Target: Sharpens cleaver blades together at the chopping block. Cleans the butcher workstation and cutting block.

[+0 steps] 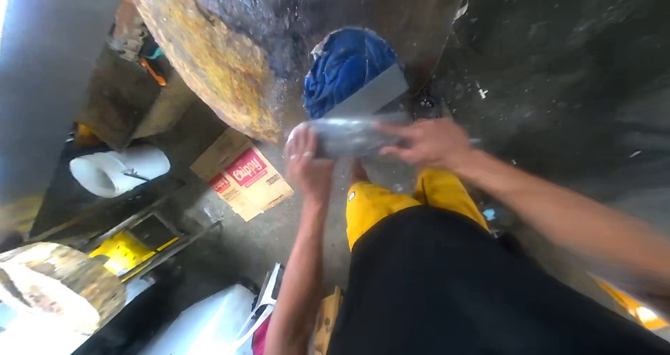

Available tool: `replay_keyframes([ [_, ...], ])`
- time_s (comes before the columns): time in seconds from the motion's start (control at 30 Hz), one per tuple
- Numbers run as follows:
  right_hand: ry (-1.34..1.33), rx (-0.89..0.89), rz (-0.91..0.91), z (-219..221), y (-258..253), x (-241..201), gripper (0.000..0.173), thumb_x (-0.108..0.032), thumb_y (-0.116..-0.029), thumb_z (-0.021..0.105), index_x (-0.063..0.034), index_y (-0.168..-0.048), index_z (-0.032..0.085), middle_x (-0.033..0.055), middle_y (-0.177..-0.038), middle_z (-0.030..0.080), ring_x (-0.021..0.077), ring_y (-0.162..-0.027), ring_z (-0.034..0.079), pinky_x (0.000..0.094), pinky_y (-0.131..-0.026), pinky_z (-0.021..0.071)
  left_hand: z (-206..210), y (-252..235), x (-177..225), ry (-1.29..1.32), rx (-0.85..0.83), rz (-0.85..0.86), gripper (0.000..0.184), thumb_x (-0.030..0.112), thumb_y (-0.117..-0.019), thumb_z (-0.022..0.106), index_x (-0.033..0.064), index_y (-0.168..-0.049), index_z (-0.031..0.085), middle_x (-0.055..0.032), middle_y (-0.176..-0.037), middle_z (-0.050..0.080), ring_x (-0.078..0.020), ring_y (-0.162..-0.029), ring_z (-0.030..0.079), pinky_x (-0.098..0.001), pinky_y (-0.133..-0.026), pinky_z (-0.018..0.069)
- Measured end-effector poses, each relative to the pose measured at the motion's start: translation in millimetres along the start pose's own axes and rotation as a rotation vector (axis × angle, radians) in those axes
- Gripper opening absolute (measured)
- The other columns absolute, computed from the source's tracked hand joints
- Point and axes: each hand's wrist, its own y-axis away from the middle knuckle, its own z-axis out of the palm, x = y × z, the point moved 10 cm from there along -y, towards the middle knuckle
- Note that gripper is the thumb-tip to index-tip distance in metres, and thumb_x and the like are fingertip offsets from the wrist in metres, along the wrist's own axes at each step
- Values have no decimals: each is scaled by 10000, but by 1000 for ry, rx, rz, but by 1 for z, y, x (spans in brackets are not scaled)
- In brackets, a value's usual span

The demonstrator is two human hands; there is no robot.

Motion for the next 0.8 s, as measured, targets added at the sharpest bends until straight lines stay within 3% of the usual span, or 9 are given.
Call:
replay_keyframes([
  [0.13,117,160,266,-94,96,111,600,-685,-958,553,-469,-1513,482,240,-1066,747,527,-877,700,746,-696,491,90,-36,142,206,-65,199,549,248,-744,878,101,-1255,738,-95,-1377,668,-270,-1349,579,-449,-1183,399],
  [0.2,156,195,265,-107,102,113,637,-690,-951,549,-393,-1513,516,294,-1043,731,569,-867,685,753,-691,473,99,-41,156,270,-99,227,564,245,-752,874,119,-1282,729,-59,-1403,655,-236,-1365,565,-437,-1190,393],
  [0.27,114,150,203,-81,68,74,620,-688,-953,549,-385,-1494,544,268,-986,746,535,-832,698,738,-689,496,72,-31,104,193,-139,181,600,269,-765,878,147,-1325,703,-39,-1446,622,-223,-1394,535,-437,-1198,398],
  [0.4,27,-95,-36,31,-39,-58,576,-722,-960,455,-520,-1499,470,129,-882,753,392,-764,705,636,-649,526,-30,18,-74,-41,-147,-52,634,301,-802,857,113,-1373,655,-81,-1502,566,-263,-1431,495,-485,-1194,406],
  [0.47,-11,-163,-139,56,-57,-99,561,-664,-985,481,-501,-1520,446,120,-875,740,371,-783,699,604,-697,532,-55,30,-109,-79,-82,-121,616,291,-783,871,72,-1326,681,-121,-1458,600,-282,-1410,520,-489,-1187,410],
  [0.53,-34,-112,-140,44,-46,-80,560,-641,-989,499,-484,-1524,451,113,-854,731,361,-760,692,595,-675,528,-44,19,-79,-74,-56,-113,584,240,-784,854,28,-1302,687,-167,-1440,605,-326,-1400,524,-503,-1188,386],
  [0.6,-11,2,-44,10,-8,-15,562,-677,-977,492,-507,-1511,459,114,-909,758,371,-766,712,626,-645,539,-7,3,-14,14,-43,-33,590,211,-761,867,9,-1287,692,-202,-1419,612,-363,-1382,533,-505,-1184,396],
  [0.73,112,184,193,-83,88,110,610,-691,-952,558,-455,-1510,493,245,-1023,749,519,-851,703,730,-683,500,86,-24,132,203,-5,209,621,254,-702,909,90,-1272,726,-115,-1396,652,-280,-1364,564,-452,-1197,387],
  [0.8,145,229,204,-96,92,117,646,-701,-939,564,-385,-1501,535,290,-1016,734,554,-853,689,740,-690,486,98,-30,144,230,-56,246,626,272,-733,888,121,-1313,709,-64,-1433,632,-236,-1390,541,-437,-1206,367],
])
